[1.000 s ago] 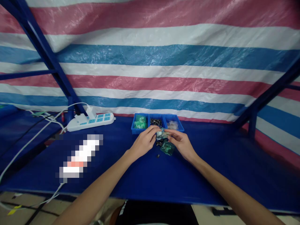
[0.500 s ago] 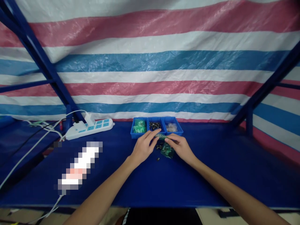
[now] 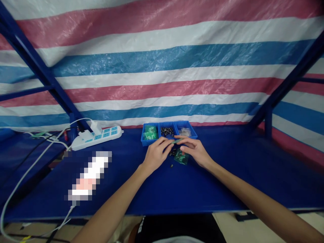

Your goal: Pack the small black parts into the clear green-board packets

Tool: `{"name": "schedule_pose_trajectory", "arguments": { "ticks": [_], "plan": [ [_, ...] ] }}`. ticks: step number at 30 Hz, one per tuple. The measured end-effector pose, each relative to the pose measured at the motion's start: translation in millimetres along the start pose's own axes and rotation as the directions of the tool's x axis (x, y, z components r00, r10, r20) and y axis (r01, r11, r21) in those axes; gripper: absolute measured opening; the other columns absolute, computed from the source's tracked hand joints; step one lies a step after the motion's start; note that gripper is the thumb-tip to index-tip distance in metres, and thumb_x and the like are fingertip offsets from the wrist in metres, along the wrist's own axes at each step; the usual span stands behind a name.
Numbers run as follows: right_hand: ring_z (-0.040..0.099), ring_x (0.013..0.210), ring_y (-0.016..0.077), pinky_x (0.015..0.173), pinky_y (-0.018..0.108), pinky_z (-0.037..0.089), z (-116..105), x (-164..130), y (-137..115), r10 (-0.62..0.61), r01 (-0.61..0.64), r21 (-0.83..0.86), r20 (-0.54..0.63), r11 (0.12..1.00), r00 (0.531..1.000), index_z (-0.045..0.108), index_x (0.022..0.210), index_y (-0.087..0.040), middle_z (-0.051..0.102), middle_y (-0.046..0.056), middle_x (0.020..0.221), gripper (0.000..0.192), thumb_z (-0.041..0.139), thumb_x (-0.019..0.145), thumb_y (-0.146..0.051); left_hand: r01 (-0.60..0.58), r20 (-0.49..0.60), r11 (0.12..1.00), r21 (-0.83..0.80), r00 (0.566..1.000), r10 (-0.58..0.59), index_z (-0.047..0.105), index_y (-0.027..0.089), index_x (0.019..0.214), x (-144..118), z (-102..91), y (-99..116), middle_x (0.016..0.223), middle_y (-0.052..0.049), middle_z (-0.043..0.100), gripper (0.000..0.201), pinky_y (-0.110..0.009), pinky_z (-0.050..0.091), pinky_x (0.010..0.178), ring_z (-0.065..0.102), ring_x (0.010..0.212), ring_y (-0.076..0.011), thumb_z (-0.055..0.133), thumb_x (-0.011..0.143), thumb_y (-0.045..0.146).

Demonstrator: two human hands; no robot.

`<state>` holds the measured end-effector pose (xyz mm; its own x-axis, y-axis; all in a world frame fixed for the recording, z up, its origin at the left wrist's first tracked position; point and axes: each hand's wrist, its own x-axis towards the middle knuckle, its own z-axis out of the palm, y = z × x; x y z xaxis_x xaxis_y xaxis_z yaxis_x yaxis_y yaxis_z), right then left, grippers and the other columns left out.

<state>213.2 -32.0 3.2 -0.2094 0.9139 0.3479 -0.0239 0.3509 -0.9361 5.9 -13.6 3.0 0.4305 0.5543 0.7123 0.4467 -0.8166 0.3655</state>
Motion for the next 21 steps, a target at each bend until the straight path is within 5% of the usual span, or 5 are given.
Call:
{"name": "schedule_pose_trajectory", "arguments": {
  "ticks": [6, 10, 14, 18, 21],
  "plan": [
    [0.068, 0.087, 0.0205, 0.060, 0.028, 0.055, 2.7, 0.6, 6.9, 0.047, -0.047, 0.061, -0.007, 0.997, 0.999, 0.073, 0.108, -0.023, 0.073, 0.006, 0.098, 0.034, 0.079, 0.077, -0.038, 0.059, 0.048, 0.998, 0.025, 0.997, -0.061, 0.063, 0.017, 0.085, 1.2, -2.8, 2.3, 0.074, -0.001, 0.057, 0.027, -0.026, 0.045, 0.063, 0.055, 0.066, -0.0123, 0.049, 0.102, 0.033],
    [0.064, 0.072, 0.0159, 0.059, 0.028, 0.052, 1.8, 0.8, 6.9, 0.068, -0.068, 0.091, 0.011, 0.994, 0.998, 0.074, 0.108, -0.023, 0.072, 0.003, 0.089, 0.033, 0.078, 0.078, -0.037, -0.001, 0.120, 1.000, -0.025, 0.993, 0.004, 0.060, 0.017, 0.088, 0.6, -5.3, 6.3, 0.076, -0.001, 0.057, 0.024, -0.026, 0.046, 0.063, 0.055, 0.067, -0.0126, 0.054, 0.099, 0.037],
    [0.061, 0.066, 0.0145, 0.058, 0.028, 0.049, -0.5, 1.3, 5.7, 0.103, -0.101, 0.129, -0.009, 0.987, 0.995, 0.076, 0.104, -0.022, 0.072, 0.004, 0.084, 0.032, 0.078, 0.077, -0.040, -0.056, 0.125, 0.996, -0.071, 0.990, 0.065, 0.060, 0.018, 0.111, -0.2, -4.7, 8.2, 0.095, -0.005, 0.061, 0.026, -0.028, 0.052, 0.071, 0.061, 0.082, -0.0160, 0.063, 0.093, 0.037],
    [0.062, 0.068, 0.0154, 0.061, 0.028, 0.048, -0.6, 1.2, 7.0, 0.147, -0.145, 0.167, -0.001, 0.975, 0.989, 0.078, 0.097, -0.019, 0.074, 0.005, 0.083, 0.031, 0.078, 0.077, -0.043, -0.098, 0.016, 0.995, -0.026, 0.995, 0.099, 0.063, 0.020, 0.109, 1.8, -2.6, 8.3, 0.129, -0.013, 0.051, 0.020, -0.035, 0.055, 0.083, 0.061, 0.109, -0.0225, 0.065, 0.092, 0.031],
    [0.063, 0.071, 0.0168, 0.062, 0.028, 0.049, 1.0, 0.1, 8.9, 0.144, -0.152, 0.212, 0.054, 0.965, 0.988, 0.077, 0.093, -0.017, 0.074, 0.006, 0.083, 0.034, 0.072, 0.083, -0.049, -0.130, 0.040, 0.991, 0.002, 0.991, 0.130, 0.062, 0.021, 0.109, 3.9, -1.9, 9.0, 0.146, -0.013, 0.044, 0.016, -0.045, 0.050, 0.099, 0.049, 0.132, -0.0289, 0.062, 0.094, 0.026]
  ]
}}
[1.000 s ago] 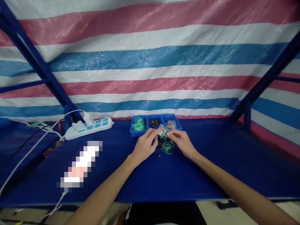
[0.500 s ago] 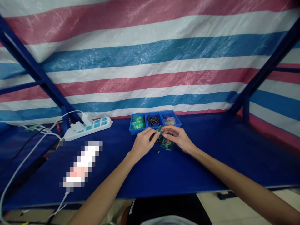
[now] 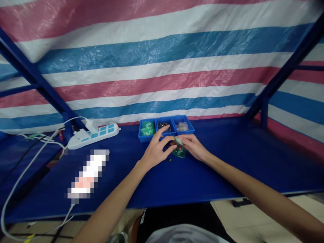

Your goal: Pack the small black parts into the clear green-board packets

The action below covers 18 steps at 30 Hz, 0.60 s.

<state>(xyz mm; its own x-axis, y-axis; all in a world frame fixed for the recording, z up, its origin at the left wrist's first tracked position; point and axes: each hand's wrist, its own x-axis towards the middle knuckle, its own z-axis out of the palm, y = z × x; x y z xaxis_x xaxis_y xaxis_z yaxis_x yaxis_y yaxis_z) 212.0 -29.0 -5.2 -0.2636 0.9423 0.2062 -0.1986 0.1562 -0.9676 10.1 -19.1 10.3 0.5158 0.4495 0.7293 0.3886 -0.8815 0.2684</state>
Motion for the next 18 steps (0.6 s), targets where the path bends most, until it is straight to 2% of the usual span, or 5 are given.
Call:
{"name": "schedule_pose_trajectory", "arguments": {
  "ticks": [2, 4, 9, 14, 18],
  "plan": [
    [0.065, 0.073, 0.0180, 0.062, 0.028, 0.049, 1.2, -0.8, 1.0, 0.002, -0.005, 0.053, 0.064, 0.999, 0.998, 0.076, 0.093, -0.016, 0.073, 0.008, 0.083, 0.039, 0.064, 0.089, -0.053, -0.012, 0.032, 1.000, 0.018, 0.999, 0.011, 0.061, 0.021, 0.109, 0.5, 0.8, 0.0, 0.139, -0.012, 0.053, 0.014, -0.048, 0.046, 0.104, 0.049, 0.132, -0.0283, 0.059, 0.096, 0.023],
    [0.067, 0.078, 0.0195, 0.062, 0.028, 0.050, 2.3, -1.7, 1.0, 0.005, -0.019, 0.100, 0.133, 0.995, 0.991, 0.074, 0.098, -0.016, 0.073, 0.009, 0.087, 0.042, 0.058, 0.092, -0.055, -0.018, 0.021, 0.999, 0.027, 1.000, 0.018, 0.060, 0.020, 0.108, 0.3, 2.3, -0.6, 0.123, -0.010, 0.063, 0.011, -0.047, 0.047, 0.101, 0.057, 0.122, -0.0253, 0.056, 0.097, 0.020],
    [0.072, 0.087, 0.0223, 0.062, 0.028, 0.053, 4.8, -3.5, -1.9, 0.009, -0.041, 0.131, 0.235, 0.991, 0.972, 0.067, 0.116, -0.017, 0.072, 0.014, 0.110, 0.046, 0.058, 0.092, -0.055, -0.037, -0.130, 0.999, 0.006, 0.991, 0.038, 0.060, 0.018, 0.106, -0.2, 5.9, -2.2, 0.100, -0.006, 0.067, 0.013, -0.037, 0.052, 0.089, 0.062, 0.100, -0.0192, 0.054, 0.097, 0.012],
    [0.073, 0.084, 0.0202, 0.059, 0.026, 0.054, 7.0, -3.4, -9.7, 0.034, -0.017, -0.103, 0.160, 0.995, 0.986, 0.063, 0.121, -0.018, 0.072, 0.013, 0.112, 0.041, 0.061, 0.092, -0.047, 0.025, -0.287, 1.000, 0.009, 0.958, -0.022, 0.062, 0.018, 0.100, 3.6, -3.7, -8.2, 0.096, -0.006, 0.065, 0.015, -0.031, 0.053, 0.084, 0.064, 0.092, -0.0157, 0.050, 0.098, 0.010],
    [0.069, 0.073, 0.0154, 0.057, 0.024, 0.052, 6.7, -4.6, -13.8, 0.013, 0.016, -0.277, 0.102, 0.961, 0.995, 0.066, 0.111, -0.017, 0.073, 0.008, 0.093, 0.032, 0.063, 0.091, -0.042, 0.203, -0.391, 0.975, 0.089, 0.907, -0.153, 0.063, 0.018, 0.103, 5.0, -25.4, -32.8, 0.096, -0.005, 0.066, 0.013, -0.031, 0.053, 0.084, 0.064, 0.090, -0.0166, 0.053, 0.096, 0.015]
  ]
}}
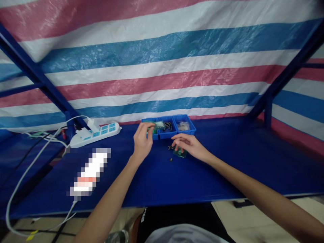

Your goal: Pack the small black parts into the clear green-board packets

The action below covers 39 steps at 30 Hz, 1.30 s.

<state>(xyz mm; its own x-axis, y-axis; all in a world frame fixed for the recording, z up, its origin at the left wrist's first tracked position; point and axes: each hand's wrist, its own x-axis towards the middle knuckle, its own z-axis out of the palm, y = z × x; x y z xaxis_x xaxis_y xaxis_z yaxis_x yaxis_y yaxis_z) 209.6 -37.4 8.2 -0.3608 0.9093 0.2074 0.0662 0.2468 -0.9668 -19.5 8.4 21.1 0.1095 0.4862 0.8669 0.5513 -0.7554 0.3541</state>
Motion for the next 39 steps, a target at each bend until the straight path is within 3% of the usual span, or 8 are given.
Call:
{"name": "schedule_pose_trajectory", "arguments": {
  "ticks": [5, 10, 13, 17, 22, 27, 31, 39],
  "plan": [
    [0.063, 0.060, 0.0125, 0.052, 0.023, 0.050, 2.8, -3.7, 5.8, 0.001, 0.003, -0.137, 0.025, 0.991, 1.000, 0.069, 0.098, -0.015, 0.069, 0.004, 0.077, 0.028, 0.060, 0.092, -0.041, 0.254, 0.166, 0.965, 0.063, 0.951, -0.261, 0.056, 0.020, 0.125, 4.2, -12.6, -42.6, 0.102, -0.005, 0.063, 0.038, -0.031, 0.056, 0.077, 0.064, 0.080, -0.0153, 0.053, 0.089, 0.010],
    [0.064, 0.062, 0.0132, 0.057, 0.024, 0.051, 3.0, -4.8, 7.2, -0.121, 0.130, -0.374, 0.049, 0.918, 0.991, 0.072, 0.096, -0.016, 0.070, 0.004, 0.077, 0.025, 0.057, 0.095, -0.035, 0.121, 0.235, 0.959, 0.256, 0.955, -0.183, 0.067, 0.018, 0.110, -1.8, -10.4, -47.9, 0.108, -0.009, 0.056, 0.029, -0.044, 0.052, 0.095, 0.061, 0.101, -0.0241, 0.055, 0.085, 0.008],
    [0.066, 0.076, 0.0151, 0.067, 0.026, 0.053, -1.7, -5.4, 3.4, -0.252, 0.310, -0.536, 0.181, 0.785, 0.951, 0.074, 0.105, -0.019, 0.072, 0.007, 0.096, 0.024, 0.055, 0.097, -0.032, 0.080, 0.222, 0.957, 0.280, 0.964, -0.146, 0.069, 0.018, 0.102, -2.5, -8.2, -37.3, 0.103, -0.009, 0.055, 0.022, -0.043, 0.051, 0.095, 0.059, 0.100, -0.0245, 0.055, 0.087, 0.009],
    [0.060, 0.107, 0.0213, 0.086, 0.034, 0.053, -4.2, -7.9, 0.1, -0.305, 0.563, -0.667, 0.475, 0.488, 0.826, 0.071, 0.119, -0.024, 0.065, 0.011, 0.117, 0.028, 0.052, 0.100, -0.032, 0.058, 0.153, 0.972, 0.226, 0.984, -0.095, 0.069, 0.018, 0.102, -2.4, -4.4, -21.7, 0.104, -0.008, 0.052, 0.019, -0.035, 0.054, 0.083, 0.058, 0.087, -0.0184, 0.055, 0.090, 0.012],
    [0.056, 0.101, 0.0208, 0.086, 0.034, 0.052, 4.4, -10.5, 3.6, -0.278, 0.659, -0.690, 0.597, 0.299, 0.752, 0.073, 0.114, -0.023, 0.065, 0.011, 0.111, 0.027, 0.050, 0.099, -0.021, 0.024, 0.227, 0.996, 0.080, 0.973, -0.041, 0.067, 0.019, 0.104, -7.2, 2.7, -4.7, 0.103, -0.005, 0.055, 0.018, -0.026, 0.051, 0.068, 0.055, 0.069, -0.0102, 0.052, 0.094, 0.015],
    [0.056, 0.094, 0.0211, 0.091, 0.037, 0.050, 7.5, -9.6, 12.2, -0.287, 0.659, -0.699, 0.594, 0.279, 0.752, 0.073, 0.110, -0.018, 0.067, 0.010, 0.096, 0.028, 0.048, 0.098, -0.013, -0.046, 0.479, 0.999, 0.026, 0.877, 0.028, 0.064, 0.019, 0.110, -16.6, 9.8, 5.0, 0.101, -0.005, 0.061, 0.022, -0.027, 0.051, 0.074, 0.060, 0.077, -0.0124, 0.047, 0.096, 0.013],
    [0.057, 0.091, 0.0231, 0.092, 0.041, 0.050, 8.6, -9.4, 16.5, -0.283, 0.635, -0.716, 0.570, 0.289, 0.772, 0.072, 0.101, -0.016, 0.068, 0.010, 0.092, 0.027, 0.045, 0.098, -0.011, -0.041, 0.546, 0.998, 0.045, 0.838, 0.010, 0.064, 0.018, 0.107, -20.6, 13.0, 6.1, 0.102, -0.005, 0.062, 0.021, -0.027, 0.050, 0.071, 0.061, 0.075, -0.0123, 0.048, 0.095, 0.012],
    [0.062, 0.091, 0.0221, 0.084, 0.036, 0.051, 7.3, -7.1, 14.2, -0.377, 0.477, -0.674, 0.303, 0.564, 0.875, 0.071, 0.101, -0.017, 0.071, 0.010, 0.095, 0.022, 0.050, 0.100, -0.023, -0.070, 0.651, 0.996, 0.049, 0.759, 0.021, 0.064, 0.019, 0.102, -19.9, 10.9, 6.0, 0.098, -0.003, 0.063, 0.013, -0.025, 0.048, 0.065, 0.060, 0.070, -0.0118, 0.058, 0.090, 0.016]
  ]
}}
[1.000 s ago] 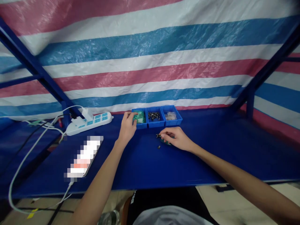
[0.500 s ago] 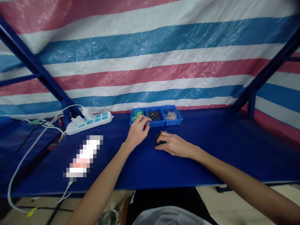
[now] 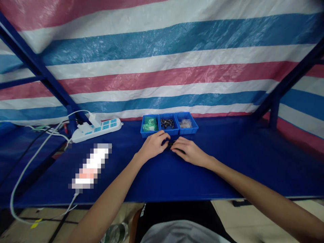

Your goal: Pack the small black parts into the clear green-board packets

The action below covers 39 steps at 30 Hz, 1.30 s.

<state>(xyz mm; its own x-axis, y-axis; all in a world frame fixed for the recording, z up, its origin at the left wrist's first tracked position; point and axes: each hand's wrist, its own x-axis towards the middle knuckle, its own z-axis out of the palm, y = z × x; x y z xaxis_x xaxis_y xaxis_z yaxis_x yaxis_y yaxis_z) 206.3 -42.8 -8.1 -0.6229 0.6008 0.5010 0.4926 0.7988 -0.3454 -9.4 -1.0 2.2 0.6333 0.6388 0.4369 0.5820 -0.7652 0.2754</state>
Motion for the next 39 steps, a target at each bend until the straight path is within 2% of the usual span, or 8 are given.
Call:
{"name": "schedule_pose_trajectory", "arguments": {
  "ticks": [2, 4, 8, 14, 19, 27, 32, 39],
  "plan": [
    [0.063, 0.083, 0.0204, 0.078, 0.034, 0.050, -3.1, 1.5, 2.5, 0.130, -0.122, 0.067, -0.120, 0.990, 0.984, 0.072, 0.097, -0.018, 0.072, 0.008, 0.092, 0.019, 0.054, 0.097, -0.024, -0.011, 0.010, 1.000, 0.002, 1.000, 0.011, 0.064, 0.019, 0.098, -0.3, 0.6, 0.5, 0.092, -0.002, 0.062, 0.009, -0.025, 0.047, 0.064, 0.059, 0.070, -0.0124, 0.062, 0.089, 0.021],
    [0.061, 0.072, 0.0179, 0.071, 0.032, 0.049, -5.4, 2.5, 4.6, 0.270, -0.248, 0.129, -0.193, 0.960, 0.943, 0.073, 0.094, -0.020, 0.073, 0.005, 0.087, 0.016, 0.058, 0.094, -0.026, -0.028, 0.004, 1.000, -0.004, 1.000, 0.028, 0.063, 0.019, 0.096, -0.5, 2.3, 1.3, 0.089, -0.001, 0.061, 0.011, -0.025, 0.046, 0.063, 0.059, 0.070, -0.0125, 0.065, 0.090, 0.027],
    [0.062, 0.066, 0.0165, 0.063, 0.029, 0.046, -5.1, 3.0, 5.5, 0.423, -0.373, 0.243, -0.203, 0.896, 0.883, 0.074, 0.092, -0.020, 0.074, 0.003, 0.084, 0.016, 0.061, 0.091, -0.030, -0.065, -0.034, 0.997, -0.034, 0.997, 0.064, 0.063, 0.019, 0.097, -0.5, 6.6, 3.8, 0.088, 0.000, 0.062, 0.016, -0.024, 0.043, 0.060, 0.057, 0.067, -0.0112, 0.062, 0.094, 0.034],
    [0.068, 0.073, 0.0195, 0.064, 0.029, 0.048, 0.7, 2.3, 4.0, 0.478, -0.416, 0.320, -0.147, 0.851, 0.866, 0.075, 0.091, -0.021, 0.075, 0.002, 0.082, 0.018, 0.060, 0.091, -0.032, -0.072, -0.049, 0.996, -0.045, 0.996, 0.070, 0.064, 0.020, 0.098, -0.5, 7.4, 5.6, 0.087, -0.001, 0.062, 0.019, -0.023, 0.043, 0.061, 0.059, 0.070, -0.0119, 0.058, 0.097, 0.037],
    [0.070, 0.079, 0.0205, 0.071, 0.031, 0.053, 1.9, 2.8, 6.1, 0.471, -0.393, 0.413, -0.104, 0.822, 0.876, 0.074, 0.095, -0.022, 0.075, 0.004, 0.086, 0.019, 0.058, 0.091, -0.032, -0.087, -0.058, 0.995, -0.057, 0.995, 0.084, 0.064, 0.020, 0.102, -0.4, 5.7, 7.7, 0.088, -0.001, 0.063, 0.019, -0.024, 0.043, 0.061, 0.060, 0.070, -0.0119, 0.054, 0.099, 0.037],
    [0.071, 0.076, 0.0192, 0.072, 0.031, 0.054, 0.5, 5.1, 5.0, 0.536, -0.421, 0.581, -0.032, 0.697, 0.843, 0.066, 0.099, -0.019, 0.074, 0.004, 0.083, 0.019, 0.061, 0.089, -0.033, -0.079, -0.057, 0.992, -0.100, 0.996, 0.074, 0.063, 0.019, 0.098, 0.6, 2.5, 11.7, 0.089, -0.002, 0.064, 0.020, -0.025, 0.046, 0.065, 0.061, 0.073, -0.0132, 0.049, 0.102, 0.033],
    [0.071, 0.091, 0.0215, 0.075, 0.031, 0.055, 1.5, 3.2, 5.5, 0.522, -0.413, 0.579, -0.026, 0.703, 0.853, 0.065, 0.103, -0.020, 0.075, 0.005, 0.094, 0.021, 0.066, 0.085, -0.032, -0.067, -0.066, 0.989, -0.131, 0.996, 0.059, 0.064, 0.019, 0.100, 1.0, 2.8, 10.5, 0.091, -0.003, 0.064, 0.021, -0.027, 0.049, 0.072, 0.063, 0.079, -0.0149, 0.047, 0.102, 0.031],
    [0.073, 0.092, 0.0240, 0.081, 0.037, 0.057, 1.5, 2.6, 7.8, 0.496, -0.403, 0.501, -0.061, 0.766, 0.866, 0.071, 0.101, -0.022, 0.076, 0.006, 0.097, 0.020, 0.063, 0.089, -0.036, -0.072, -0.039, 0.991, -0.115, 0.997, 0.068, 0.063, 0.019, 0.100, 0.9, 2.7, 11.8, 0.093, -0.004, 0.065, 0.016, -0.028, 0.049, 0.069, 0.063, 0.078, -0.0153, 0.048, 0.100, 0.024]
  ]
}}
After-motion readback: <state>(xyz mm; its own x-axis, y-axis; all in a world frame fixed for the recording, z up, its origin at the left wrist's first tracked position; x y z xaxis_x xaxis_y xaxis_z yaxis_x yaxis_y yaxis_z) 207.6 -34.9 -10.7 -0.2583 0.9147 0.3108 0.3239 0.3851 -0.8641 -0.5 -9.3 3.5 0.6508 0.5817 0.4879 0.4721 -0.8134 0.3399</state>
